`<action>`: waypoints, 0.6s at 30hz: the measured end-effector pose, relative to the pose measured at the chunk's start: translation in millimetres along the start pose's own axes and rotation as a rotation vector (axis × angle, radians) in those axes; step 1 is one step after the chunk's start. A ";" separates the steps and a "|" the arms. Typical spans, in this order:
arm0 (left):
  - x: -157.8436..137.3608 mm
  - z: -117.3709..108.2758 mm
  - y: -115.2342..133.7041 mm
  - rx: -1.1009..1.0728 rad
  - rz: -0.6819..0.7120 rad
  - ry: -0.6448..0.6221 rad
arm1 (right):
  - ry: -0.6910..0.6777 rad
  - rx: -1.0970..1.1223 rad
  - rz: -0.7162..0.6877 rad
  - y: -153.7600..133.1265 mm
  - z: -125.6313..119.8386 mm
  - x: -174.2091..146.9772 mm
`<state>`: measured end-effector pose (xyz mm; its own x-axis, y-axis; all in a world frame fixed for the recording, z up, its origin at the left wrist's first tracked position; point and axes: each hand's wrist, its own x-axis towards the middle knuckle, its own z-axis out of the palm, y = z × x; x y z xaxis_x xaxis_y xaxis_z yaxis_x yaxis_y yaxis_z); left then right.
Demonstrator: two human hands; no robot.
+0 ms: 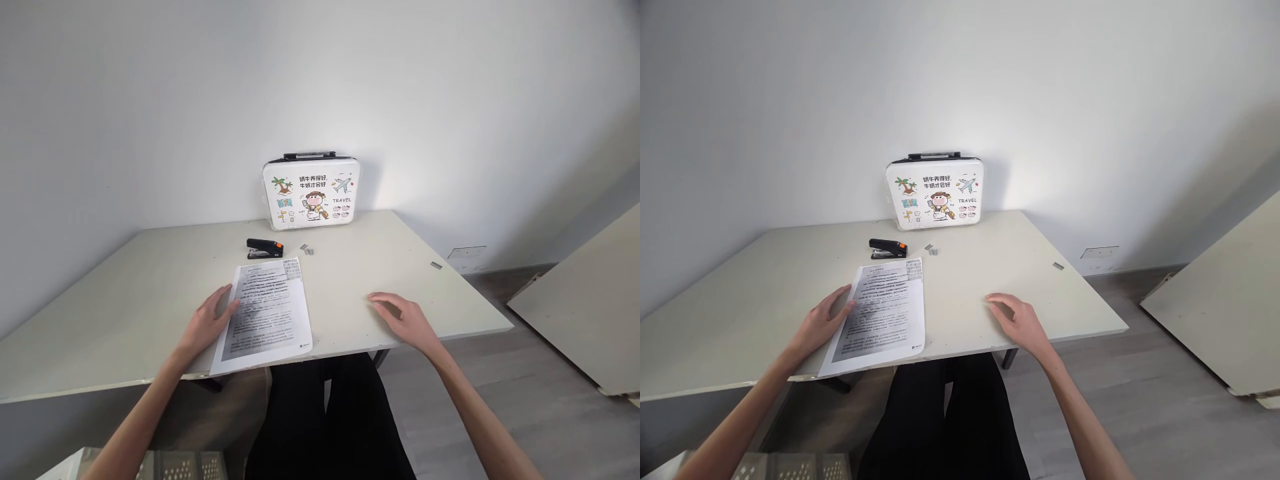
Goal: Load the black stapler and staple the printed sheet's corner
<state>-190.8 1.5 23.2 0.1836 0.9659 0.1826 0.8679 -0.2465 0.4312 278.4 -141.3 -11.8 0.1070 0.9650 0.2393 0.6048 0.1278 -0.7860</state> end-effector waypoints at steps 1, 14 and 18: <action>-0.1 -0.3 0.3 0.000 -0.005 -0.002 | 0.007 0.005 0.009 -0.7 -0.2 -0.2; -0.8 -0.9 1.3 0.010 -0.011 -0.026 | 0.013 0.010 0.039 0.3 -0.9 -1.3; 3.7 -2.2 -2.9 0.004 0.003 -0.016 | 0.011 0.006 0.042 0.3 -1.3 -0.9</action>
<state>-193.6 5.6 24.6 0.1935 0.9663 0.1698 0.8693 -0.2491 0.4270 279.5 -142.4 -11.5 0.1407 0.9671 0.2118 0.5947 0.0885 -0.7991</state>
